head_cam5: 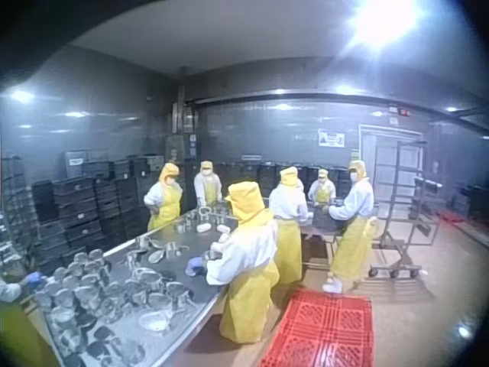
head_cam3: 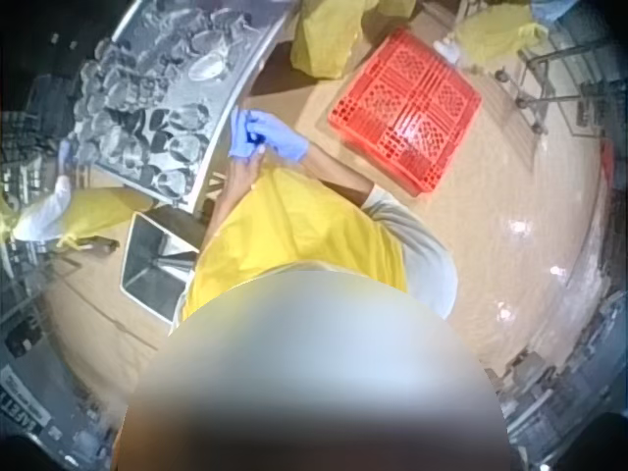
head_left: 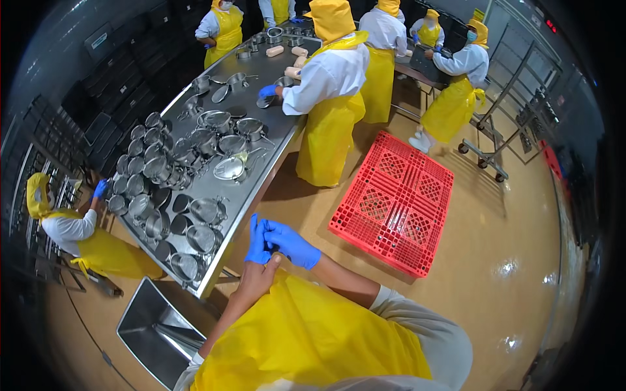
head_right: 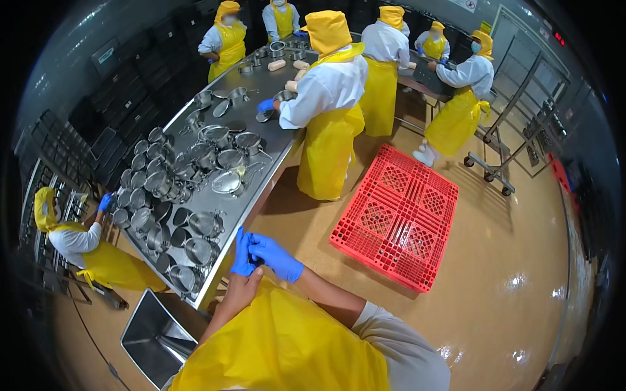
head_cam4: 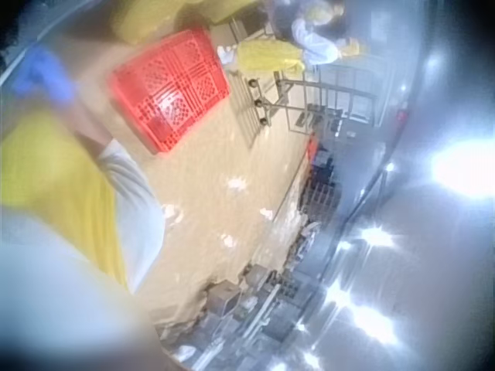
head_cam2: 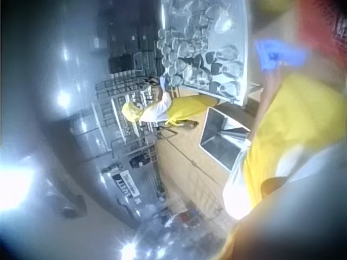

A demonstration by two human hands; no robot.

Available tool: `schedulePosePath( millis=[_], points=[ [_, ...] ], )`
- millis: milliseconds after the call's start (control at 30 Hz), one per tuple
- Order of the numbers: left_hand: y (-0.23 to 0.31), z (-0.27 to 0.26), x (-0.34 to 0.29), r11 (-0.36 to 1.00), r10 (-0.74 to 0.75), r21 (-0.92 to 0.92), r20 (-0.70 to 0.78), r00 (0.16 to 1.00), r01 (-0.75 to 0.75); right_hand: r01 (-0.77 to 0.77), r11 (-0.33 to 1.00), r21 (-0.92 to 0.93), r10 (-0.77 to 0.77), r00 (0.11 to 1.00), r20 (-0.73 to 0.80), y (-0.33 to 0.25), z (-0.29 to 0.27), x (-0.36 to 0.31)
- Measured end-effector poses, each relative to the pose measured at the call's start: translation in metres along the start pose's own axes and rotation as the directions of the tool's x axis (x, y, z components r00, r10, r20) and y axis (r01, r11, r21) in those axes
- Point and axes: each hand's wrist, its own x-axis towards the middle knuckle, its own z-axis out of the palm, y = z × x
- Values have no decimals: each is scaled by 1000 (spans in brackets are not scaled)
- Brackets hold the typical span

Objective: The person repeatedly picks up small metal containers and their lids from a stainless steel table, aligns them, and secures the lids by hand. The person works alongside other staff in a commercial kitchen environment.

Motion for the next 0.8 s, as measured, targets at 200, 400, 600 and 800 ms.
schedulePosePath(
  millis=[200, 400, 600, 800],
  points=[
    [-61, 98, 95, 952, 56, -290, -138, 989, -95, -70, 978, -198, 22, 973, -231, -60, -100, -11],
    [-90, 26, 147, 850, 3, -524, -100, 995, -55, 14, 960, -281, -107, 941, -320, -48, -109, 90],
    [-148, -23, 197, 935, 153, -292, -182, 971, -202, -74, 929, -362, -85, 911, -405, -43, -138, 175],
    [-161, -56, 233, 916, 36, -379, -250, 968, -131, -182, 954, -238, 63, 899, -434, -41, -161, 240]
  ],
)
